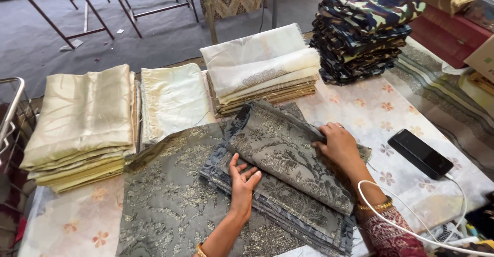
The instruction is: Folding and organizing various pieces of fabric and curtain panels on a workspace table.
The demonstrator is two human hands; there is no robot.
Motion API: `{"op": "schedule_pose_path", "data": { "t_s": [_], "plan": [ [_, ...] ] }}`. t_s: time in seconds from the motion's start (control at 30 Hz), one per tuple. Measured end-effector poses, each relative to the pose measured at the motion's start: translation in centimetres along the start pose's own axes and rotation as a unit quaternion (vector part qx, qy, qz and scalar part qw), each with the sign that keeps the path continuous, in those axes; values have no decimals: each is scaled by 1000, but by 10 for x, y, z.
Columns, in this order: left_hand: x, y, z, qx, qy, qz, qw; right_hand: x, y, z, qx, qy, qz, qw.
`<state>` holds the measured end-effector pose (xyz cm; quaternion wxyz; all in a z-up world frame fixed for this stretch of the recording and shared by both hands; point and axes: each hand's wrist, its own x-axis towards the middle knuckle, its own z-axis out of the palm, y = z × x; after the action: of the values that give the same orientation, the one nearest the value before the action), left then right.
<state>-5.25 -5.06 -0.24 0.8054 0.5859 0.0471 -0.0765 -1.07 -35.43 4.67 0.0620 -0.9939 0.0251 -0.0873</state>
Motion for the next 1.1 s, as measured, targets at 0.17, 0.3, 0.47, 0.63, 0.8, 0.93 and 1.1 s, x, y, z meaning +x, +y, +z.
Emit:
{"op": "schedule_pose_path", "data": {
  "t_s": [0.17, 0.3, 0.47, 0.63, 0.8, 0.93, 1.1],
  "plan": [
    [3, -10, 0, -133, 17, -71, 988, -17, -16, -16, 5, 44, -43, 998],
    [17, -50, 3, -217, -78, -127, 965, -28, -34, -41, -7, 79, -73, 994],
    [3, 9, 34, -96, -30, -157, 983, -42, -64, -78, 2, 133, -94, 987],
    [19, 61, 5, -49, 28, 16, 998, -54, -104, -107, 101, 210, -118, 965],
    [16, 148, -102, 124, 74, 255, 956, -54, -167, -96, 414, 140, -122, 891],
    [-74, 237, -171, 196, 51, 235, 951, -82, -253, -49, 559, -17, -145, 816],
    [-108, 157, -320, 258, 237, -34, 936, -109, -323, 42, 628, -188, -238, 716]
  ]
}}
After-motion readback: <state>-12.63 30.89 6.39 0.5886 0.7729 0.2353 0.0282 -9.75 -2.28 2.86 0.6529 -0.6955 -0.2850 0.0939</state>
